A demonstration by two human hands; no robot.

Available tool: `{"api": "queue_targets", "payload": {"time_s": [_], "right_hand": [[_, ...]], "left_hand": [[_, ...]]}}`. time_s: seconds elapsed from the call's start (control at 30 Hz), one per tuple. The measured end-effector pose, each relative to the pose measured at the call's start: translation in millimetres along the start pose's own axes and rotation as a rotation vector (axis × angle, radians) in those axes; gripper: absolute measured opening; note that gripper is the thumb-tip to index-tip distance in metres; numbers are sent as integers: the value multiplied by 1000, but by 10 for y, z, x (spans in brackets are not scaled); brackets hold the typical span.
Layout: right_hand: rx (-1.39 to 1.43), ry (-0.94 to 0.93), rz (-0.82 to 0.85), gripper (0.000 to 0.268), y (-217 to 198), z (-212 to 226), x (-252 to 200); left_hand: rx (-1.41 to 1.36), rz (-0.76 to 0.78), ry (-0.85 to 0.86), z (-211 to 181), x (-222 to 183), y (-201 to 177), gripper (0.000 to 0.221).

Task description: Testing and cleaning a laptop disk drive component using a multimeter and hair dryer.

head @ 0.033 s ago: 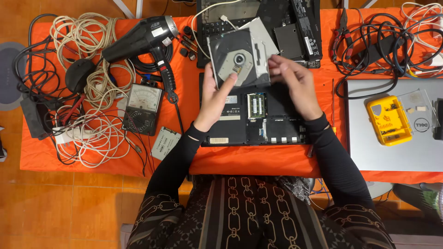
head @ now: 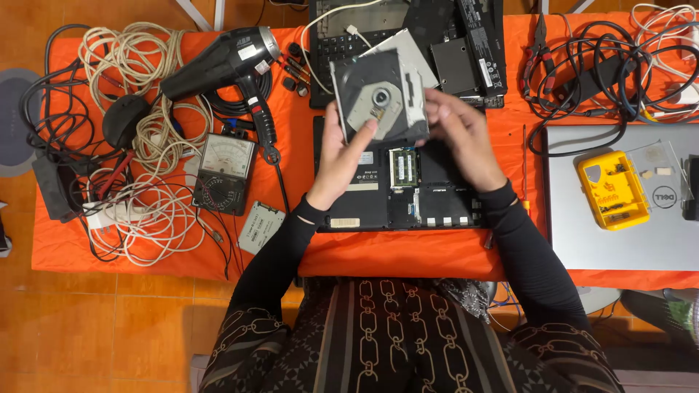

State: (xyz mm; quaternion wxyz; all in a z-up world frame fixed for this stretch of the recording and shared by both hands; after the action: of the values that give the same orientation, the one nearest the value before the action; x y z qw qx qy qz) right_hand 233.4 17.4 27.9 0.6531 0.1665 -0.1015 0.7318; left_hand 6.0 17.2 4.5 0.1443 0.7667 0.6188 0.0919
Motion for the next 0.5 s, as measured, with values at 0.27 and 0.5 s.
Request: {"api": "queue_targets", "payload": {"time_s": [0.27, 0.5], "right_hand": [[407, 214, -100, 27, 84, -177, -119], [400, 308, -147, 21, 69, -334, -161]], "left_hand": [[799, -313, 378, -459, -158, 162, 57], [665, 652, 174, -1529, -1081, 1119, 50]]}}
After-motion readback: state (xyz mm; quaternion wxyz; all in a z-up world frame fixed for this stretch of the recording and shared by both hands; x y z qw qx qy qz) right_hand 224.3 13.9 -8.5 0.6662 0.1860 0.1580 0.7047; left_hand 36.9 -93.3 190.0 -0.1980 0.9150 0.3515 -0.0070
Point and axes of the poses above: each hand's wrist, its own x-axis towards the middle knuckle, its own y-axis out of the palm, z = x × y, the point moved 2 cm from there along x, towards the middle knuckle, and after that the axes turned 15 degrees about -y, right-handed, at the moved point
